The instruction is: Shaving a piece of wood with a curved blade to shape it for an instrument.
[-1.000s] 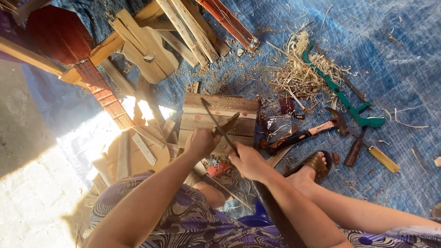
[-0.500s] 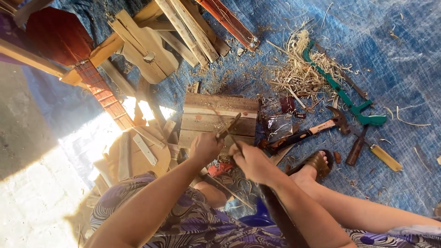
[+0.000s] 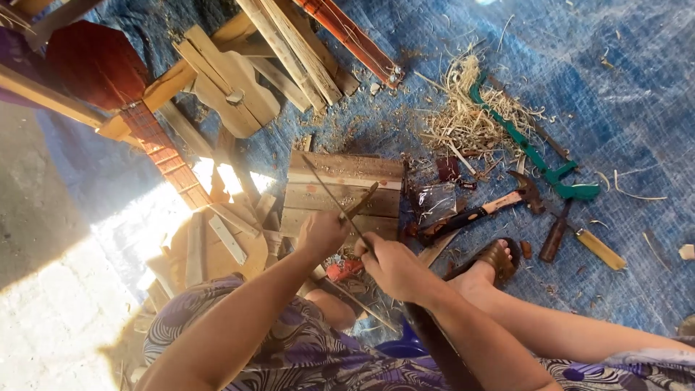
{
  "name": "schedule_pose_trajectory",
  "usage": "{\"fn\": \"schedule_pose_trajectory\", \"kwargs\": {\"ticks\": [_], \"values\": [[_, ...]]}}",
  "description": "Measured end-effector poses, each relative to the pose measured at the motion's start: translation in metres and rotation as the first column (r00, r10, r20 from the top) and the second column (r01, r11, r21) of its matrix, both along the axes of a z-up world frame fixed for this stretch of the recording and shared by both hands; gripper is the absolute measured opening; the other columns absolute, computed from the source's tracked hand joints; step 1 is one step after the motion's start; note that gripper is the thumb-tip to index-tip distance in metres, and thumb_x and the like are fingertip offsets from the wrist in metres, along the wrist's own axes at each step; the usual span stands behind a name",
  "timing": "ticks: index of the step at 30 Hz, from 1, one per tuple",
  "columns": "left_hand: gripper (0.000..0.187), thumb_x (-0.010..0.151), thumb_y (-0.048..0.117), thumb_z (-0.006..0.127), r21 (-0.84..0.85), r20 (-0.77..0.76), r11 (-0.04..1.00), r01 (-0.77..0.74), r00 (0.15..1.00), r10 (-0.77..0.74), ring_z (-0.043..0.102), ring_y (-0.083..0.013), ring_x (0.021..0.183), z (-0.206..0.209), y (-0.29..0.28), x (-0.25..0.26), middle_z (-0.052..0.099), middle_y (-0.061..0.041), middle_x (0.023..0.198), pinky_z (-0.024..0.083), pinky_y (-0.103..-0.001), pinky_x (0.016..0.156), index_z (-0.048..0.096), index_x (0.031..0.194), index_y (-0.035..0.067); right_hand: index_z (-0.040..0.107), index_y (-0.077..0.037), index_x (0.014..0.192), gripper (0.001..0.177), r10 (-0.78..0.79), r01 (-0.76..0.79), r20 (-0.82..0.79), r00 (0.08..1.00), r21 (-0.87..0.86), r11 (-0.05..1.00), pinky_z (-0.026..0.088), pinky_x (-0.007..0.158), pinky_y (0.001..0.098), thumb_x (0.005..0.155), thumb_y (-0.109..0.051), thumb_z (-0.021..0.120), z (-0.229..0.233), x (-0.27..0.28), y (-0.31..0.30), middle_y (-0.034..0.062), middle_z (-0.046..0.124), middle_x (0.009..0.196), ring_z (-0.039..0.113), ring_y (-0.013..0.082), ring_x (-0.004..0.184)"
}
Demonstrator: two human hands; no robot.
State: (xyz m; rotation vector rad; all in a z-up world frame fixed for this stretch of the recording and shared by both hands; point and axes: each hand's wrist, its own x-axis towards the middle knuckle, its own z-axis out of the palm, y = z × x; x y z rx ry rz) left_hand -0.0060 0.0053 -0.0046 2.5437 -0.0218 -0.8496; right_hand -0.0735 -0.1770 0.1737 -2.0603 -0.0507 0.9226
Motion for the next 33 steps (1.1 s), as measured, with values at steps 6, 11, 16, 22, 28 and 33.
{"fn": "schedule_pose_trajectory", "kwargs": {"ticks": [6,11,16,22,28,33], "values": [[0.038,0.091,0.042,0.054,0.020,0.009,0.999,0.034,0.999,-0.034,0.075,-0.0355,0.096,0.003,0.000,0.007,0.077,-0.013,0.094,0.059,-0.051,0.080,0.078,0.099,0.014,0.037,0.009,0.146,0.055,0.001,-0.004,-0.054,0.999,-0.058,0.998,0.059,0.059,0.0354,0.104,-0.026,0.036,-0.097,0.017,-0.018,0.0169,0.072,0.076,0.069,0.0189,0.053],[0.038,0.092,0.032,0.055,-0.056,0.003,0.998,-0.010,1.000,0.010,0.074,-0.0404,0.098,-0.019,-0.003,0.014,0.077,-0.019,0.095,0.059,-0.049,0.084,0.078,0.101,0.005,0.041,0.008,0.147,0.057,0.050,-0.060,-0.055,0.997,-0.187,0.981,0.050,0.104,0.0507,0.103,-0.028,0.038,0.006,0.014,0.007,0.0321,0.062,0.131,0.063,0.0404,0.123],[0.035,0.092,0.040,0.056,-0.077,-0.040,0.997,-0.025,0.999,0.022,0.075,-0.0381,0.096,-0.038,0.004,0.006,0.078,-0.015,0.091,0.059,-0.050,0.080,0.078,0.098,0.013,0.037,0.006,0.151,0.055,0.166,-0.167,-0.023,0.986,-0.125,0.978,0.056,0.092,0.0472,0.104,-0.022,0.041,0.081,-0.002,0.025,0.0288,0.069,0.119,0.071,0.0369,0.111],[0.033,0.091,0.035,0.057,-0.051,-0.003,0.999,0.008,1.000,-0.008,0.075,-0.0387,0.096,-0.016,0.001,0.002,0.077,-0.016,0.093,0.060,-0.052,0.082,0.078,0.103,0.013,0.027,0.016,0.151,0.063,-0.116,0.121,-0.127,0.985,0.031,0.992,0.061,0.082,0.0466,0.101,-0.020,0.038,-0.081,0.025,-0.036,0.0260,0.072,0.071,0.075,0.0340,0.069],[0.035,0.090,0.036,0.056,-0.099,-0.006,0.995,-0.003,1.000,0.002,0.073,-0.0424,0.097,-0.032,0.003,0.005,0.077,-0.018,0.096,0.058,-0.055,0.082,0.077,0.103,0.012,0.056,0.003,0.128,0.039,0.051,-0.052,0.025,0.998,0.043,0.998,0.056,0.063,0.0456,0.098,-0.017,0.043,-0.026,-0.003,0.000,0.0199,0.068,0.071,0.072,0.0346,0.064],[0.034,0.089,0.034,0.057,-0.055,0.009,0.998,0.044,0.999,-0.043,0.073,-0.0413,0.098,-0.021,0.007,0.004,0.077,-0.017,0.098,0.057,-0.056,0.082,0.078,0.105,0.012,0.050,-0.003,0.124,0.029,0.034,-0.033,0.006,0.999,-0.018,0.999,0.055,0.062,0.0405,0.100,-0.018,0.044,-0.074,0.001,-0.012,0.0195,0.070,0.085,0.068,0.0288,0.066]]}}
